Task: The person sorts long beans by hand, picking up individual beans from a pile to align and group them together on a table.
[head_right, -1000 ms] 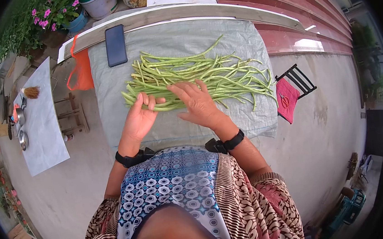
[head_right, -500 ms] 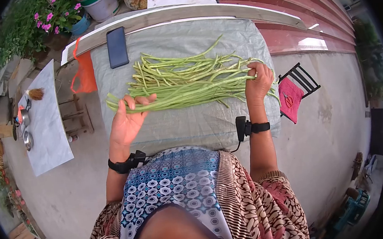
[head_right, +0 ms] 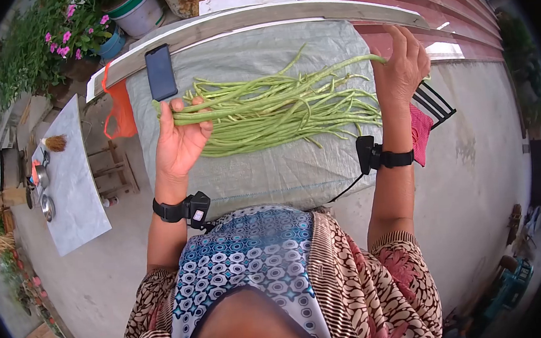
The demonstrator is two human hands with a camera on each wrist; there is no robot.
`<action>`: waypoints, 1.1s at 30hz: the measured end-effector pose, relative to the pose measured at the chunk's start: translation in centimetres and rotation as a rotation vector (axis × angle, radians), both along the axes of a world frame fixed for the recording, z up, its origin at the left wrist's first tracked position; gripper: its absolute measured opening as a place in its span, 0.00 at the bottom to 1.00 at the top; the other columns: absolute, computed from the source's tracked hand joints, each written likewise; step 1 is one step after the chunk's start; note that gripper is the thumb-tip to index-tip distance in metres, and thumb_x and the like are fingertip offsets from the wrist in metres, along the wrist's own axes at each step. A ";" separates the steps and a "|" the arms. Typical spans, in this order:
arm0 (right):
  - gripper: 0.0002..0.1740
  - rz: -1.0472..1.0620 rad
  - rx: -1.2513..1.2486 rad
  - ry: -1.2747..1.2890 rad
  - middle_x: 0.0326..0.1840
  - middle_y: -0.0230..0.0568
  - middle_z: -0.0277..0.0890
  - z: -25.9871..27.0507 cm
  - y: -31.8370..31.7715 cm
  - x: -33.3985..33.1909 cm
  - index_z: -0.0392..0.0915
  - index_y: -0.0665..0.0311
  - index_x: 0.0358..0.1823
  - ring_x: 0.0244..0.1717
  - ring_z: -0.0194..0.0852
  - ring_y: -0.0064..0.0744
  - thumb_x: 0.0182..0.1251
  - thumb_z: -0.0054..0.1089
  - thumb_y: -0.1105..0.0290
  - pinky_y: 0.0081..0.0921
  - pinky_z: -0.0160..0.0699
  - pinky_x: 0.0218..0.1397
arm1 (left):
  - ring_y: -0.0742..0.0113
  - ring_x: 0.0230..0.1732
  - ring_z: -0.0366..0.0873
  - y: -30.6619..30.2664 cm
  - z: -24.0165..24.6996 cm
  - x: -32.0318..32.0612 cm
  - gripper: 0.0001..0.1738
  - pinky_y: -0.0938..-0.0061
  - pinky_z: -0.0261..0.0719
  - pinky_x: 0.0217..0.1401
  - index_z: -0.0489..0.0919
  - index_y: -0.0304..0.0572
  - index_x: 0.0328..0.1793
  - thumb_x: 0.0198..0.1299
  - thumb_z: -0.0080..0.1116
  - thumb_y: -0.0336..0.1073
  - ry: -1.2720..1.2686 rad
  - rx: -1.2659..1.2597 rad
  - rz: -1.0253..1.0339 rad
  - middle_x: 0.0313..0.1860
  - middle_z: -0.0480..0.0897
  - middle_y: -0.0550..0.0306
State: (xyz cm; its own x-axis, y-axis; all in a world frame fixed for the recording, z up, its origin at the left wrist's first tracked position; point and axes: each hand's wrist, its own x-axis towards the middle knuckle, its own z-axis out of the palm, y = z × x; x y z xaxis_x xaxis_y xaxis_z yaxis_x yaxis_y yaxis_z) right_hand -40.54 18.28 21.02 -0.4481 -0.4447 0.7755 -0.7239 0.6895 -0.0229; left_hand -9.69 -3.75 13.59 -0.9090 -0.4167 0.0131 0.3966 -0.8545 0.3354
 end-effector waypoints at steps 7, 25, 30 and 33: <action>0.11 0.432 -0.215 -1.300 0.45 0.39 0.79 -7.2 0.9 8.2 0.79 0.67 0.38 0.34 0.79 0.26 0.69 0.60 0.64 0.23 0.76 0.38 | 0.61 0.59 0.72 1.2 -2.0 -1.3 0.16 0.63 0.77 0.62 0.74 0.45 0.45 0.75 0.43 0.47 -0.078 0.127 0.021 0.55 0.76 0.52; 0.18 0.853 -1.189 -1.728 0.43 0.30 0.77 -6.4 -1.6 9.2 0.71 0.61 0.61 0.26 0.65 0.15 0.72 0.55 0.70 0.16 0.67 0.29 | 0.69 0.41 0.75 0.9 -5.0 0.6 0.13 0.79 0.70 0.33 0.76 0.47 0.44 0.70 0.55 0.47 -0.379 -0.049 -0.171 0.42 0.74 0.62; 0.18 0.615 -1.239 -1.831 0.44 0.35 0.78 -10.0 -0.7 1.6 0.69 0.67 0.60 0.30 0.71 0.19 0.72 0.55 0.71 0.19 0.77 0.35 | 0.66 0.38 0.78 -1.3 -8.0 -1.5 0.13 0.74 0.85 0.40 0.75 0.40 0.46 0.69 0.58 0.42 -0.516 0.085 -0.080 0.38 0.73 0.55; 0.20 0.288 -1.052 -1.986 0.52 0.45 0.75 -12.9 -0.9 0.7 0.67 0.72 0.61 0.43 0.78 0.31 0.72 0.54 0.70 0.27 0.83 0.45 | 0.65 0.39 0.78 -1.6 -9.6 -2.1 0.13 0.73 0.85 0.40 0.75 0.38 0.47 0.69 0.57 0.41 -0.673 0.055 -0.134 0.39 0.73 0.52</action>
State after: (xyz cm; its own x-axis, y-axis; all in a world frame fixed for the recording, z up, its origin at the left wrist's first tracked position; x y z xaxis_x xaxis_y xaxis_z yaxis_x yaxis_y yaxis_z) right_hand -39.79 17.37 8.10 -0.7218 -0.4841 -0.4946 0.6185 -0.1306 -0.7749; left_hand -11.78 -5.34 4.04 -0.7556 -0.2841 -0.5902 0.0073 -0.9047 0.4260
